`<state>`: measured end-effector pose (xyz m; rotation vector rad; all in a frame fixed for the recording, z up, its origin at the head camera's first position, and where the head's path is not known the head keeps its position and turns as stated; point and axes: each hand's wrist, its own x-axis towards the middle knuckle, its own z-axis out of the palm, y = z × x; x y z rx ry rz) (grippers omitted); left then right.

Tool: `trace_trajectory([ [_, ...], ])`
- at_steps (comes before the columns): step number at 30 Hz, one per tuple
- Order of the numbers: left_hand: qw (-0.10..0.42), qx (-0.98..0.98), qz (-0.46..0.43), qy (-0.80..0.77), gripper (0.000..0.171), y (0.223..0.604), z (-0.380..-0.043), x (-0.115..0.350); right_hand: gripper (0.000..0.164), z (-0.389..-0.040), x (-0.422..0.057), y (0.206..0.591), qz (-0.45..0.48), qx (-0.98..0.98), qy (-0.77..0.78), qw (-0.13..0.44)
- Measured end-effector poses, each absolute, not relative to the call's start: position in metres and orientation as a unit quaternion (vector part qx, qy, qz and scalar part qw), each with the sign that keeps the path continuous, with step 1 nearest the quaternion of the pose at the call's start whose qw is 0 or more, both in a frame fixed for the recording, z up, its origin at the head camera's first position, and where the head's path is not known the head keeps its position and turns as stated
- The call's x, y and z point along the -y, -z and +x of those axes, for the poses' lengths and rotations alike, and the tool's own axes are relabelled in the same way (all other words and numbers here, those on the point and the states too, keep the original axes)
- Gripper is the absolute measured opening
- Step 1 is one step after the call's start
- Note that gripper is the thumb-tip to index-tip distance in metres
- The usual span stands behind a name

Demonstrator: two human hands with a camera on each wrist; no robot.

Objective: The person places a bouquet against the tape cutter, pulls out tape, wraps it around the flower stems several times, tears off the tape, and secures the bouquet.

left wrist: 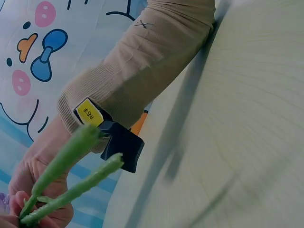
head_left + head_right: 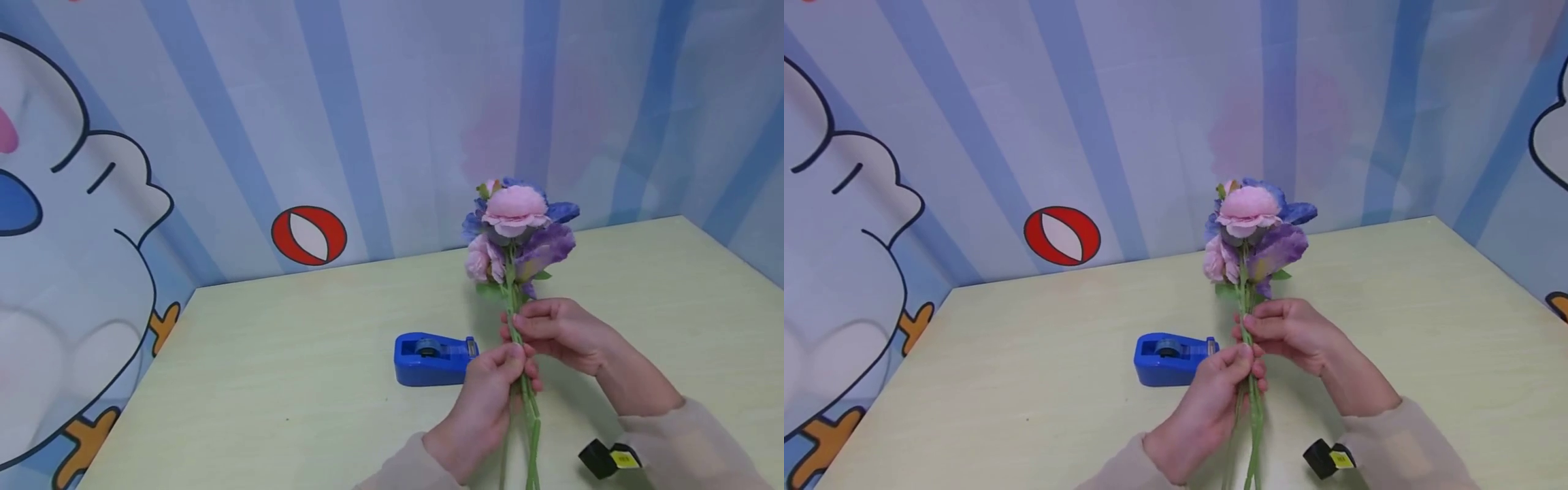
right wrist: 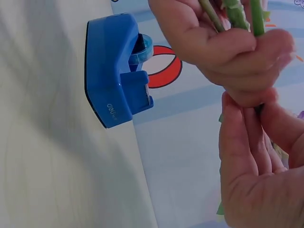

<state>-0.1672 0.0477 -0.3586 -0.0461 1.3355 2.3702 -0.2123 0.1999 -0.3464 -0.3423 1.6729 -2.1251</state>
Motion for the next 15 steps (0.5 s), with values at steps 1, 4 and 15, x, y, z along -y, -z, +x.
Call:
trace_trajectory([
  [1,0.199,-0.498,-0.017,-0.844,0.020,0.359,-0.167,-0.047,0.019,-0.212,-0.200,0.347,-0.114,-0.608,0.760,0.200],
  [4,0.184,-0.528,-0.007,-0.829,0.023,0.361,-0.166,-0.047,0.016,-0.213,-0.202,0.348,-0.102,-0.617,0.757,0.191],
  [15,0.169,-0.630,0.048,-0.757,0.018,0.375,-0.165,-0.050,0.010,-0.217,-0.215,0.343,-0.076,-0.656,0.725,0.195],
])
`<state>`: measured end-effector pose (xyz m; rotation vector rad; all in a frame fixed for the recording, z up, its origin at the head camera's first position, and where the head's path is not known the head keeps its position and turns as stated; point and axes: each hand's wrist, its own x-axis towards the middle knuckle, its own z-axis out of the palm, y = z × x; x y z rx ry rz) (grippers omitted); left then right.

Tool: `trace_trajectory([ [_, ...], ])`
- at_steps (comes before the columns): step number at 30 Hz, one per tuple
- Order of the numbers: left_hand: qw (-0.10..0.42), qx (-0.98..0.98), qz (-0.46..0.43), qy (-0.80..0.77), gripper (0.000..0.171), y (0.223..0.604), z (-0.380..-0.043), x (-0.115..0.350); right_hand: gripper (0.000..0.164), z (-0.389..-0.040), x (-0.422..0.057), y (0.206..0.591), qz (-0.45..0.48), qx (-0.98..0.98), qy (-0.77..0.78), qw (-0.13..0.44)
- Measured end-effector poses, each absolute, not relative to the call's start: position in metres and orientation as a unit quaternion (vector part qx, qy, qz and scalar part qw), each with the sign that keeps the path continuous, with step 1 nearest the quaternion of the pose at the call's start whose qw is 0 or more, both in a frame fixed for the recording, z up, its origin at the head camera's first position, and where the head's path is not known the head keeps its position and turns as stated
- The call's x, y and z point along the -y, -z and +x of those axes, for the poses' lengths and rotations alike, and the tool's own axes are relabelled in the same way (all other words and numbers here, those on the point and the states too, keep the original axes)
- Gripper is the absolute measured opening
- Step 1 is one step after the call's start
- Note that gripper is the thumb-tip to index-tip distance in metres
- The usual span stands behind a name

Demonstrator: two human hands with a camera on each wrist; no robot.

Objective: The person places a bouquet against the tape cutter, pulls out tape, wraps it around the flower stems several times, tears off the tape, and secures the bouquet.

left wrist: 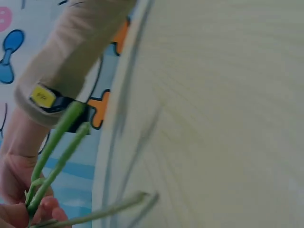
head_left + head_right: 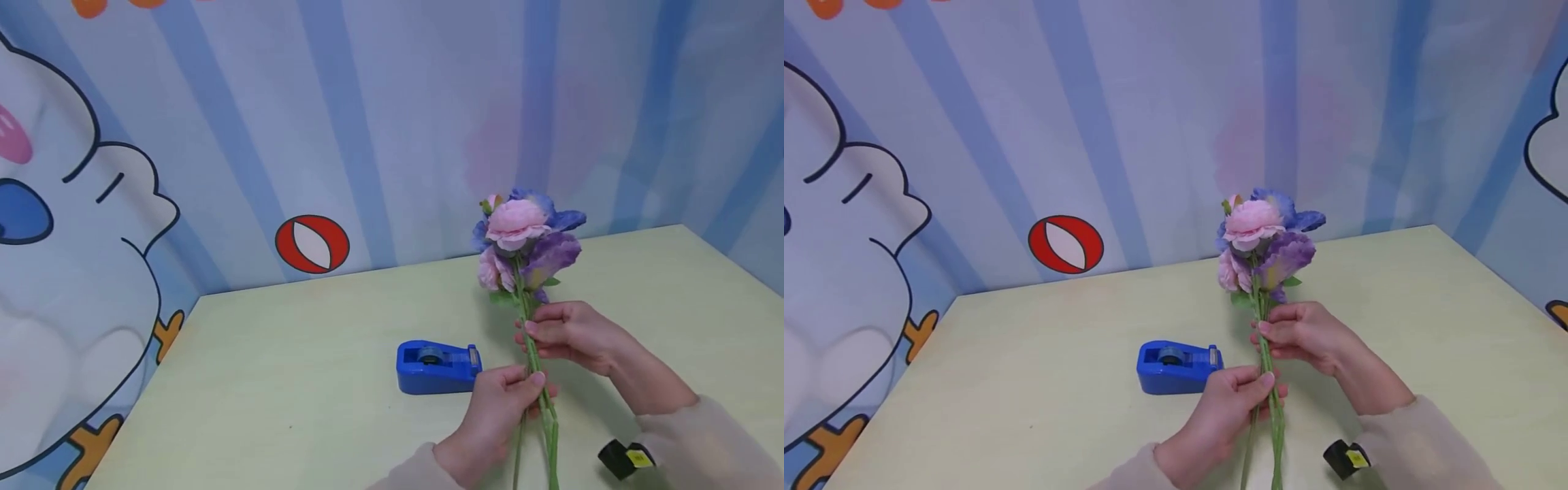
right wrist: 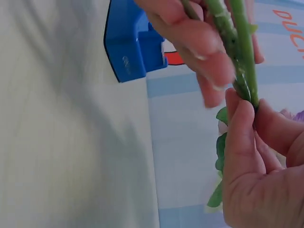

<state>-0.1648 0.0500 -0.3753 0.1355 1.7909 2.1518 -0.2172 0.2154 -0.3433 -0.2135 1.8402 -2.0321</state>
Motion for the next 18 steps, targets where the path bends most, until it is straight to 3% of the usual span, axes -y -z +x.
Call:
trace_trajectory([
  [5,0.121,-0.695,0.069,-0.706,0.016,0.376,-0.166,-0.058,0.010,-0.225,-0.216,0.342,-0.059,-0.686,0.701,0.186],
  [14,0.120,-0.759,0.081,-0.634,0.018,0.374,-0.170,-0.064,0.013,-0.236,-0.209,0.346,-0.029,-0.745,0.637,0.195],
  [18,0.111,-0.757,0.082,-0.638,0.009,0.375,-0.175,-0.067,0.012,-0.240,-0.207,0.350,-0.011,-0.758,0.622,0.196],
])
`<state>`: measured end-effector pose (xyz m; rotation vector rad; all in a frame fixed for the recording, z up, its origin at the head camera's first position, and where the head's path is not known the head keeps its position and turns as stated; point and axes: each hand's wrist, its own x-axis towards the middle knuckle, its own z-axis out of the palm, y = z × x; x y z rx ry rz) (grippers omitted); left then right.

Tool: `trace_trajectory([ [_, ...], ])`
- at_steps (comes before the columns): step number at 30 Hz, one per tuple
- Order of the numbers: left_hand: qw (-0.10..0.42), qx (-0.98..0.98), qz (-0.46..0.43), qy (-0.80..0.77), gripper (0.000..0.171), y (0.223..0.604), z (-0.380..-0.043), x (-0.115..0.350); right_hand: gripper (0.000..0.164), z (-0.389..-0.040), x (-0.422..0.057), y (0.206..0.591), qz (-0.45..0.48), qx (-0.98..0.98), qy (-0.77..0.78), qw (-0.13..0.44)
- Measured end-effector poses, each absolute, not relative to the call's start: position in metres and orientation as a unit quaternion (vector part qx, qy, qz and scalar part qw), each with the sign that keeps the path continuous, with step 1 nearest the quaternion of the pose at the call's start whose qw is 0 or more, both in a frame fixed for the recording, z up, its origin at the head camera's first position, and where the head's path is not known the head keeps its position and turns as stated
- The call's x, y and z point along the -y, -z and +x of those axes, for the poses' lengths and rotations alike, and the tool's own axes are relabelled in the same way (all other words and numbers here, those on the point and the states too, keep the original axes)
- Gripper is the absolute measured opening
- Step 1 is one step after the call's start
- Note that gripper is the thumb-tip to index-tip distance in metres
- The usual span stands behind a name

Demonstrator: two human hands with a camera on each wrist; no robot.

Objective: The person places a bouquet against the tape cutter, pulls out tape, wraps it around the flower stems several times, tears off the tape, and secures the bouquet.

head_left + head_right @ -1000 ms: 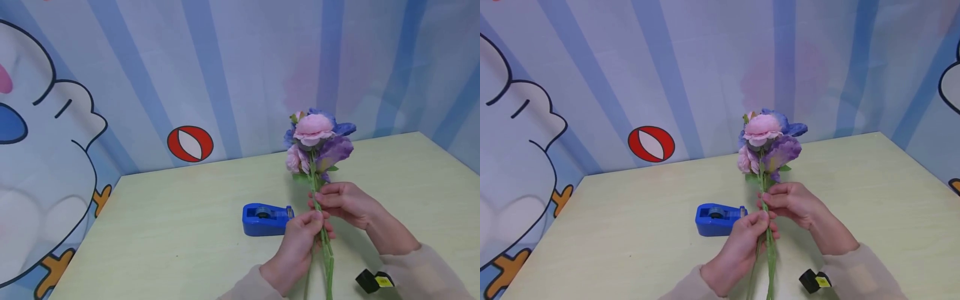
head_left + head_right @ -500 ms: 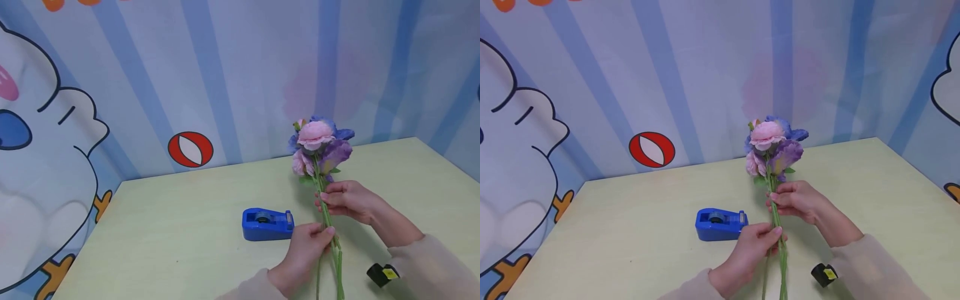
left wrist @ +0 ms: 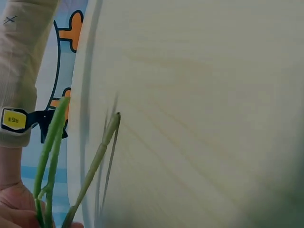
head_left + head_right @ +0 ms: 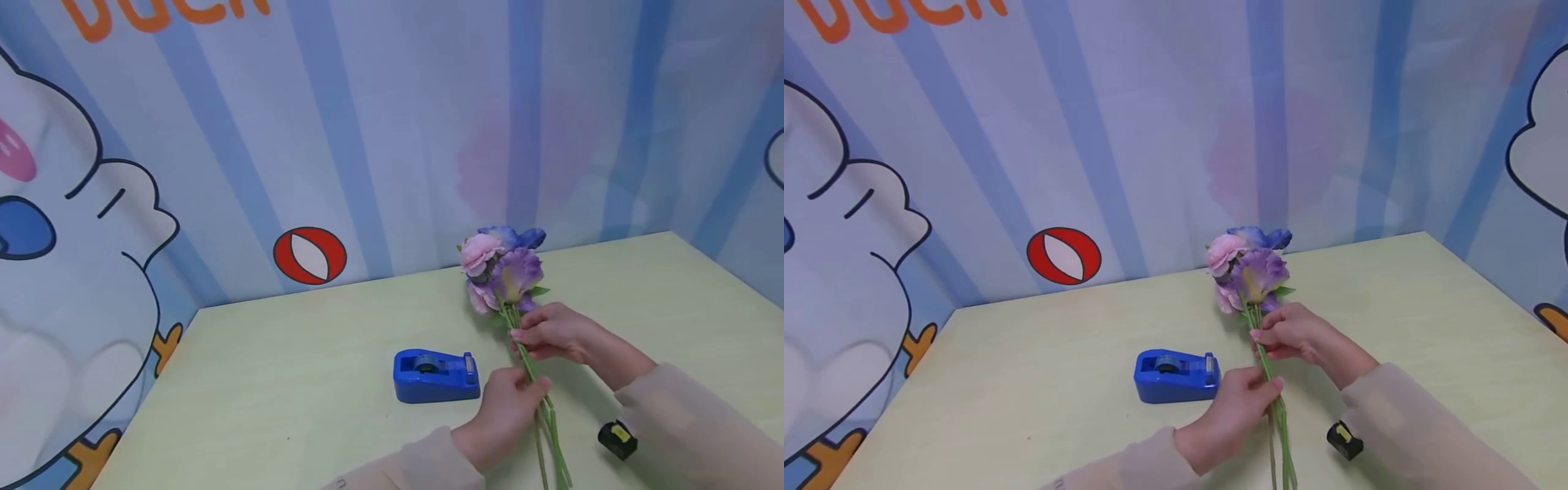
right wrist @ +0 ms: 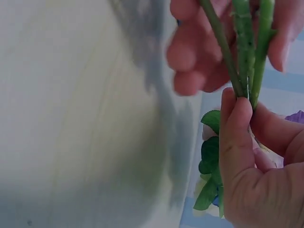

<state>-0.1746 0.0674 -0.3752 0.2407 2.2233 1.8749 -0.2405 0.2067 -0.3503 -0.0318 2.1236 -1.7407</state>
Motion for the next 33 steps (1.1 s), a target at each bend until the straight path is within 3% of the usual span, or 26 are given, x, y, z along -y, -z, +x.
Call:
trace_trajectory([
  [5,0.094,-0.736,0.052,-0.668,0.023,0.379,-0.178,-0.078,0.014,-0.247,-0.204,0.361,0.024,-0.768,0.607,0.203],
  [9,0.086,-0.734,0.024,-0.673,0.022,0.383,-0.176,-0.081,0.019,-0.248,-0.203,0.366,0.039,-0.774,0.598,0.206],
  [16,0.086,-0.653,0.021,-0.752,0.046,0.386,-0.175,-0.084,0.021,-0.249,-0.204,0.367,0.049,-0.781,0.585,0.211],
  [22,0.087,-0.659,0.014,-0.747,0.051,0.387,-0.175,-0.084,0.016,-0.251,-0.204,0.370,0.057,-0.782,0.584,0.211],
  [25,0.103,-0.649,0.015,-0.753,0.053,0.389,-0.175,-0.084,0.015,-0.249,-0.206,0.373,0.055,-0.782,0.582,0.216],
  [33,0.204,-0.668,0.014,-0.716,0.063,0.373,-0.172,-0.057,0.037,-0.242,-0.214,0.377,0.036,-0.772,0.594,0.223],
])
